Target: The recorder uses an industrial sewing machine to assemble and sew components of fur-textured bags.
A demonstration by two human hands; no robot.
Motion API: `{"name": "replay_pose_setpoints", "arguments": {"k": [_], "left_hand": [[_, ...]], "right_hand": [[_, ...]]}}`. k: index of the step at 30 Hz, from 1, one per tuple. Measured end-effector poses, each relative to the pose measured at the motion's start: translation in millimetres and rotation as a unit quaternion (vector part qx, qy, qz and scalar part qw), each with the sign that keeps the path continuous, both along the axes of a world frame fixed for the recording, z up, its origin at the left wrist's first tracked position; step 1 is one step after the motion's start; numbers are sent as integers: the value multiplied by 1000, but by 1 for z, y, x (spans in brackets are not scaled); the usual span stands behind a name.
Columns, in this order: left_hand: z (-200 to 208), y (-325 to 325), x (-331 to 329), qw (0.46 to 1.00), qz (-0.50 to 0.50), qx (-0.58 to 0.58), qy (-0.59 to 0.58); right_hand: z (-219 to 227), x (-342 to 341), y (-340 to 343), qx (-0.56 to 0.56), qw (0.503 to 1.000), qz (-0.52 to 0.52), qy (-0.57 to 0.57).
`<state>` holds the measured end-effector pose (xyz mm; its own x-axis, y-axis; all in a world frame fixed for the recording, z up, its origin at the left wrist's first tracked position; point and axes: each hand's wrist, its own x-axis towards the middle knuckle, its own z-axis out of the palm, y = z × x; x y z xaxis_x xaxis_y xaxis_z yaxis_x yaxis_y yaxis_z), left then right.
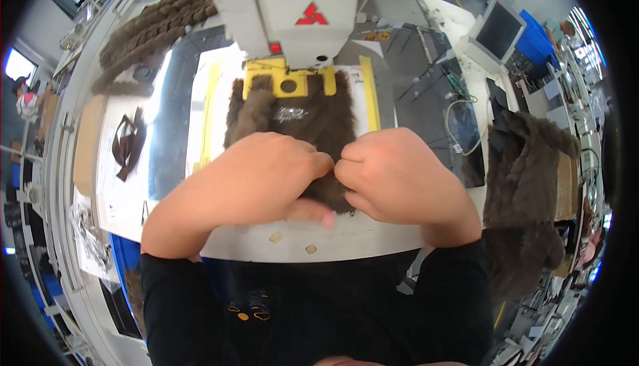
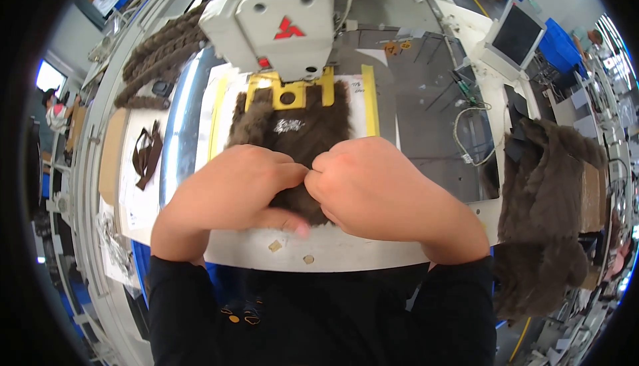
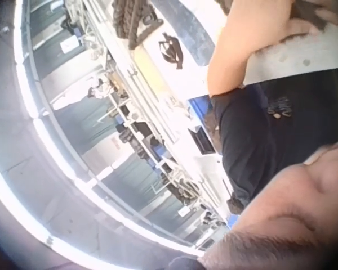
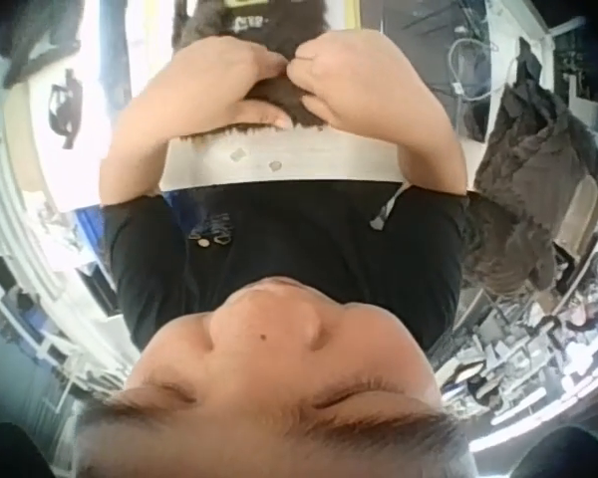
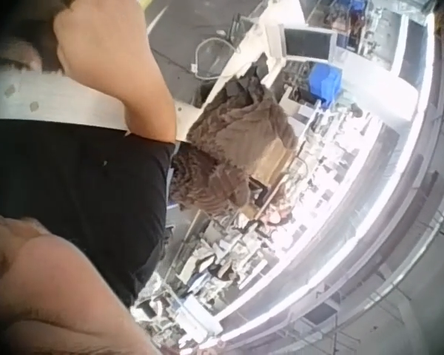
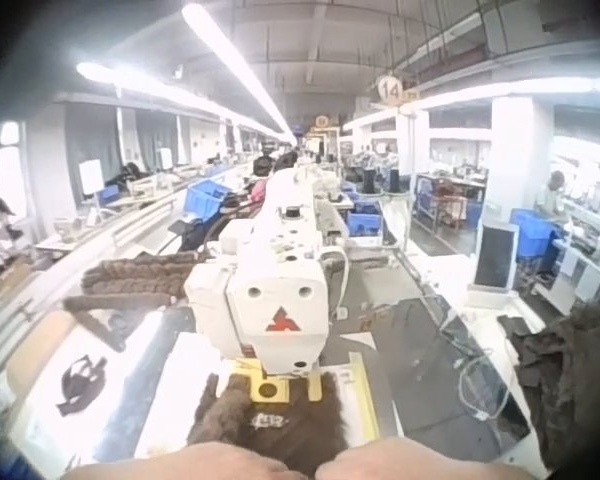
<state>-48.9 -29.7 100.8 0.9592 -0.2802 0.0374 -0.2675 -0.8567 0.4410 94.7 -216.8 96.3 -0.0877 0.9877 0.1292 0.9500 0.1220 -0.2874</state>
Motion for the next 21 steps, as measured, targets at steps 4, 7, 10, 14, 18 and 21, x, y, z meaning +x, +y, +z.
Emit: {"name": "replay_pose_setpoints", "arguments": {"k": [4, 7, 10, 14, 18, 21], "left_hand": [[-25, -3, 32, 984, -19, -175, 11], [-58, -1, 27, 955, 12, -291, -63], [-79, 0, 32, 892, 98, -426, -117], [-88, 0, 27, 890, 99, -422, -143], [-93, 0, 27, 894, 89, -389, -205], [-89, -1, 26, 915, 94, -311, -239]], "right_hand": [[12, 21, -21, 137, 986, -56, 75], [8, 24, -12, 150, 937, -121, 291], [-9, 21, 2, 190, 916, -125, 331], [-22, 17, 7, 235, 902, -97, 348], [-26, 11, 9, 289, 897, -81, 326], [-32, 3, 10, 336, 889, -84, 301]]}}
